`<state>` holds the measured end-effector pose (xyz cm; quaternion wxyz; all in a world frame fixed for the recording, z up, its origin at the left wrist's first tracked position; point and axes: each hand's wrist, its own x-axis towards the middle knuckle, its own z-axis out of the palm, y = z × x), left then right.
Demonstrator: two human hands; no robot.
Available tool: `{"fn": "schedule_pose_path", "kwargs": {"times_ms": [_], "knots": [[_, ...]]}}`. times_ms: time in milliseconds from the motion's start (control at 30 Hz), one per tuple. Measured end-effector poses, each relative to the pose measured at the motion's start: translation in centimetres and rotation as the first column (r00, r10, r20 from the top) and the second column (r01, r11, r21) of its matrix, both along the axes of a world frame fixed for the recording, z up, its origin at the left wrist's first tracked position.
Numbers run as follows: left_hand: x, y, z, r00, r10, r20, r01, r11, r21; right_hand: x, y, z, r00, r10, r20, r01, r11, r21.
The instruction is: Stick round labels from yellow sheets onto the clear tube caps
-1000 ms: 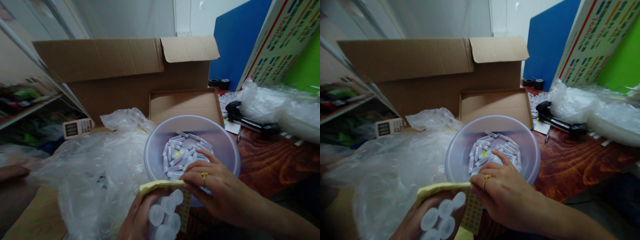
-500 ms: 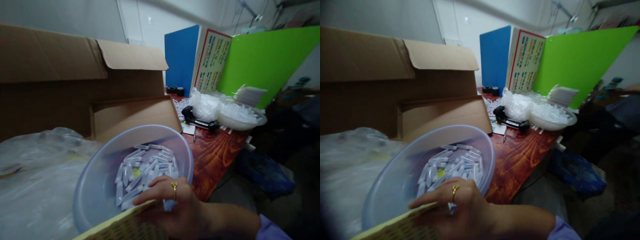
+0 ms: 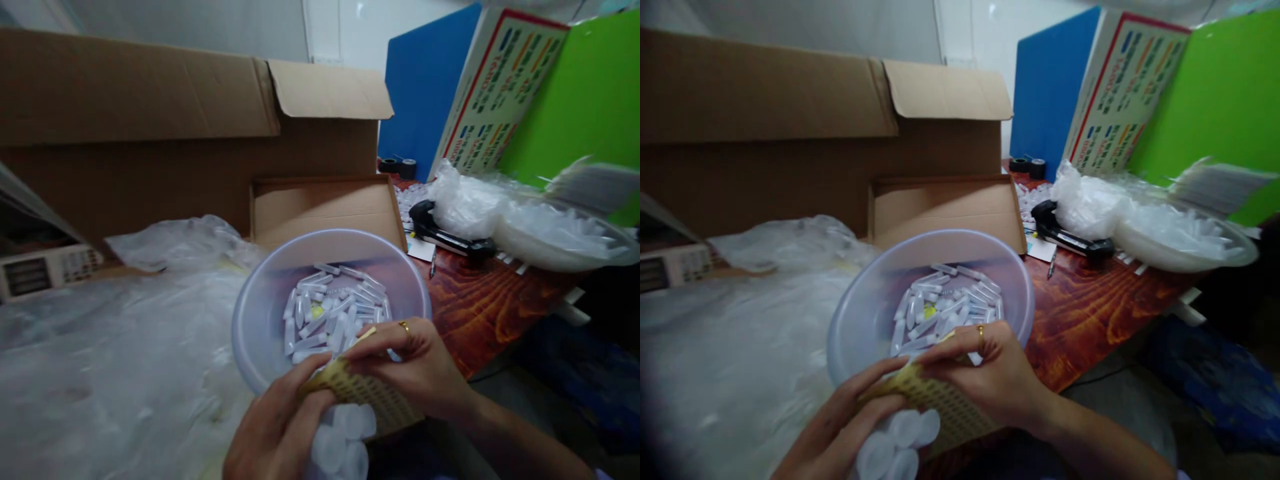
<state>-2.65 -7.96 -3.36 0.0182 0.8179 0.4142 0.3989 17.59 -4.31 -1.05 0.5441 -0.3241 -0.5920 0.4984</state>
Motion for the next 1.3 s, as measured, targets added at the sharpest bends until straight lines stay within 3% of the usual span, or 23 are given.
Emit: {"fn": "schedule_pose_path", "kwargs": {"times_ms": [100,200,300,433,533,633,900,1067,1300], "knots": [[1.3,-0.9,0.5,1.000,0.004,0.009,-0.004,0.999,0.036,0.2,-0.1,-0.7,0.993,-0.069,0.097,0.068,0.998,0.016],[1.9,-0.6,1.0,0.999,-0.012,0.034,0.009,0.996,0.086,0.6,-0.2,-1.0,0.969,-0.133,0.207,0.107,0.986,0.130],[2.0,-0.3,1.4,0.998,-0.021,0.063,0.012,0.990,0.137,0.9,-0.2,-0.9,0.955,-0.144,0.259,0.070,0.959,0.273],[2.1,-0.6,2.3,0.999,-0.012,0.044,0.011,1.000,0.014,1.3,-0.4,-0.4,0.878,-0.287,0.382,0.063,0.862,0.502],[2.1,-1.1,2.6,0.999,-0.027,0.044,0.027,1.000,-0.012,1.6,-0.4,0.4,0.797,-0.344,0.496,-0.046,0.785,0.618],[2.0,-1.3,2.6,0.997,-0.034,0.067,0.034,0.999,-0.005,1.7,-0.4,1.3,0.757,-0.311,0.575,-0.144,0.779,0.611],[1.9,-1.4,2.9,0.999,-0.034,0.027,0.031,0.993,0.113,1.8,-0.2,3.3,0.718,-0.105,0.688,-0.285,0.857,0.428],[1.9,-1.3,3.7,1.000,-0.023,-0.011,0.025,0.991,0.134,1.9,0.1,4.4,0.716,-0.012,0.698,-0.291,0.904,0.314],[1.7,-1.5,2.8,0.995,0.021,0.101,-0.034,0.991,0.132,1.7,0.0,5.1,0.673,-0.053,0.738,-0.343,0.861,0.375]]}}
